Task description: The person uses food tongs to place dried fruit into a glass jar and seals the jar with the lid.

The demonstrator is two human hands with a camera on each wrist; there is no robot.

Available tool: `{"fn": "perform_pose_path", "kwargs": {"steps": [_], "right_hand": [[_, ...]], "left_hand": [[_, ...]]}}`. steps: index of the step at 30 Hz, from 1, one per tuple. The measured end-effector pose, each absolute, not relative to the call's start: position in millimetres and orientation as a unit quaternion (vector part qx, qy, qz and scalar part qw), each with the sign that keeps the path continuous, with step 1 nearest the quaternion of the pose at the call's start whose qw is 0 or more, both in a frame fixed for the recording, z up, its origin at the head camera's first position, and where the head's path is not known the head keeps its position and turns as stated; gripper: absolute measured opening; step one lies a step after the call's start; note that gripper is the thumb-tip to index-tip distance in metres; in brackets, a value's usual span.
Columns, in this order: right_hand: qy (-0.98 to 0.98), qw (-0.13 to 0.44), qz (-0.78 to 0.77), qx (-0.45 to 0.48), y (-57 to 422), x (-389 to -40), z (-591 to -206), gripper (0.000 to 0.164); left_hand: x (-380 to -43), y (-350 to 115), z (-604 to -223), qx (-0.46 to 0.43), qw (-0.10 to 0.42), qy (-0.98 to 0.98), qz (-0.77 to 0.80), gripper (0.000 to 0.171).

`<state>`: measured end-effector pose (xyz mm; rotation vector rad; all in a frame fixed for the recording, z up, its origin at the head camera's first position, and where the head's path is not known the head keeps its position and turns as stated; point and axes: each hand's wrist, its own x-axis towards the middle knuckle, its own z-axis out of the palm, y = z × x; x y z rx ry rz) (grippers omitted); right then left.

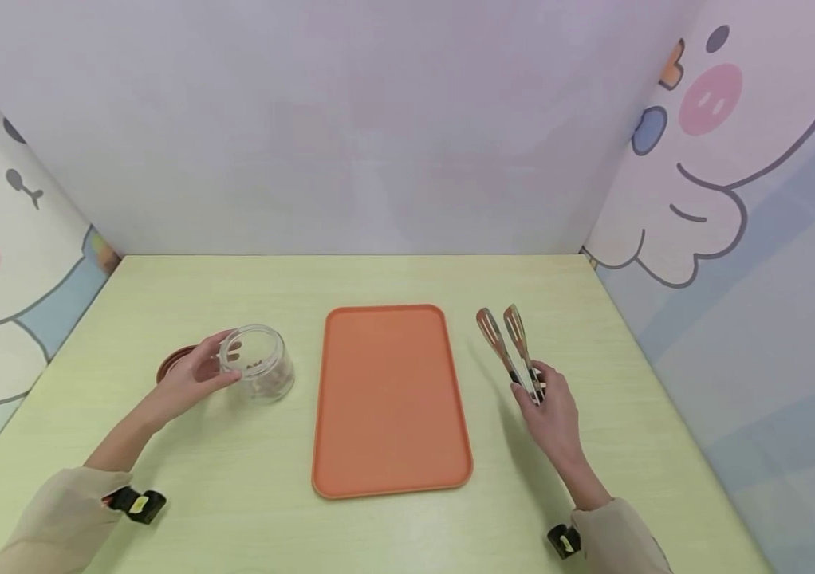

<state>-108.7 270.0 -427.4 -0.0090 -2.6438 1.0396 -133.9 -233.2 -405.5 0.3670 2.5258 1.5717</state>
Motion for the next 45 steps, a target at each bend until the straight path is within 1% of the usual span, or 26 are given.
{"fn": "perform_pose_path", "kwargs": {"steps": [4,11,20,32,45], "right_hand": [[-0.924,0.145,0.353,-0.010,275,-110,-432,0.046],[-0.938,0.111,0.327,-0.019,283,-110,-435,0.047],[-0.948,0.089,0.304,-0.017,289,-110,-433,0.047],[-0.960,0.033,0.279,-0.001,292,-117,-431,0.057],[-0.967,0.016,0.253,0.010,294,-120,-433,0.062]], "left_hand": [[-135,-233,-406,0.122,0.070,0.840,0.523,0.068],[-135,-233,-408,0.121,0.073,0.839,0.525,0.068],[-135,-232,-407,0.118,0.075,0.841,0.522,0.069],[-135,-234,-408,0.119,0.073,0.844,0.518,0.069],[-135,-233,-405,0.114,0.078,0.845,0.517,0.070]]}}
